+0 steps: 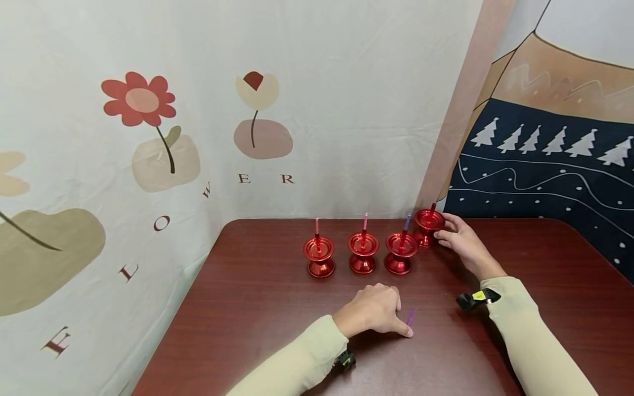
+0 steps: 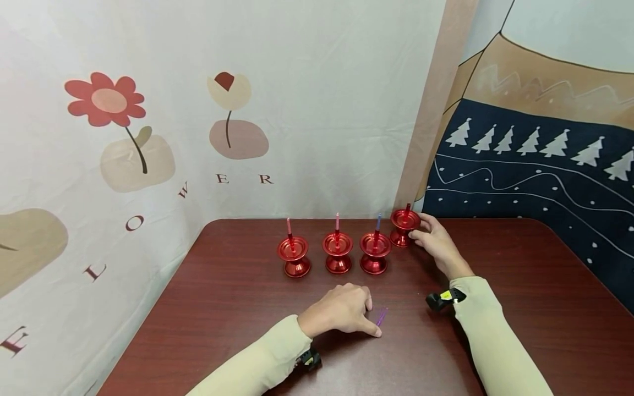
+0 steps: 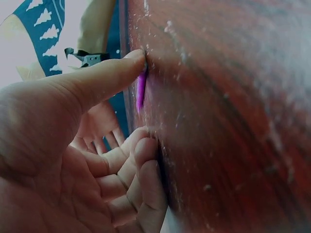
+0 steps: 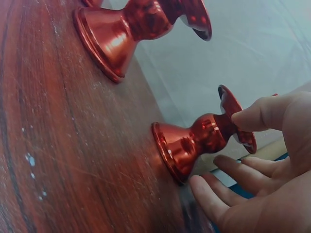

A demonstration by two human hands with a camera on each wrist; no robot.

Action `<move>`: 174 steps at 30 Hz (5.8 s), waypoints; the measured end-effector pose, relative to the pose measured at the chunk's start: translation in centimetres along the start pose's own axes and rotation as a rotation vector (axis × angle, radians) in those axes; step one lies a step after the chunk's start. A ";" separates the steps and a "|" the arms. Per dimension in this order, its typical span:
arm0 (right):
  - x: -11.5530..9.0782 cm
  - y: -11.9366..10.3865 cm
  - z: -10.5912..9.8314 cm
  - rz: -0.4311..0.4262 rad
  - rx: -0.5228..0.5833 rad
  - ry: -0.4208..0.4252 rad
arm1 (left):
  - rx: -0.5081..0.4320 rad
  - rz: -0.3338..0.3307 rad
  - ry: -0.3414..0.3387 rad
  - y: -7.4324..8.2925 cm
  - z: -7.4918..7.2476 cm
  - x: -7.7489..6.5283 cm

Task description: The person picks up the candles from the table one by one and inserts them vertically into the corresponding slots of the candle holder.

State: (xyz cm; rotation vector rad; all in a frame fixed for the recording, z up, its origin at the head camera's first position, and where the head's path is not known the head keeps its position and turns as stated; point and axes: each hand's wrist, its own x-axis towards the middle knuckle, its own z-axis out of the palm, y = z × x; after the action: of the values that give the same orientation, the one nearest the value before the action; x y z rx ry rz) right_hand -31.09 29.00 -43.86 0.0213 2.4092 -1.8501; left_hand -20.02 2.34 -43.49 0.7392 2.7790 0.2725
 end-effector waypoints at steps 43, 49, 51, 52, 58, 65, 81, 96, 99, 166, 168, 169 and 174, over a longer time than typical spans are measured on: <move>0.7 0.4 0.6 -0.060 -0.043 -0.015 | -0.066 0.195 0.043 -0.9 -0.1 0.1; 0.8 0.3 0.8 -0.070 -0.149 0.016 | -0.064 0.182 0.035 -0.9 0.0 0.3; 0.8 0.3 0.8 -0.076 -0.175 0.019 | -0.052 0.188 0.042 -1.2 0.6 0.9; 0.8 0.2 0.8 -0.079 -0.183 0.017 | -0.048 0.190 0.042 -1.2 0.7 1.0; 0.6 -0.1 0.7 -0.092 -0.200 -0.013 | -0.054 0.204 0.034 -1.2 0.6 1.0; 0.3 -0.2 0.5 -0.100 -0.182 -0.038 | -0.156 0.172 0.020 -1.2 -0.3 0.4; -0.1 0.2 -0.5 -0.084 -0.143 -0.111 | -0.380 0.225 0.191 -1.9 -0.5 0.9; -0.8 0.1 -1.6 -0.073 -0.131 -0.196 | -0.462 0.249 0.260 -2.3 -0.8 1.0; -0.9 0.3 -1.7 -0.085 -0.126 -0.207 | -0.439 0.256 0.289 -2.4 -0.9 1.1; -2.0 0.9 -3.8 -0.126 0.006 -0.398 | -0.684 0.273 0.491 2.0 -4.4 6.2; -2.0 0.9 -3.7 -0.134 0.012 -0.401 | -0.682 0.276 0.497 2.3 -4.5 6.6; -2.0 0.9 -3.6 -0.137 0.016 -0.402 | -0.679 0.278 0.499 2.4 -4.5 6.8; -2.0 0.8 -3.4 -0.147 0.028 -0.405 | -0.685 0.305 0.506 3.0 -4.5 7.7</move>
State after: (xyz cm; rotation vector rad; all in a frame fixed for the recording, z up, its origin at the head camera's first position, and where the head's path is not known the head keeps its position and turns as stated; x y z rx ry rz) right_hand -29.27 32.62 -43.53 -0.4917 2.1509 -1.7386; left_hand -26.40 8.24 -39.95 0.9871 2.6640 1.5595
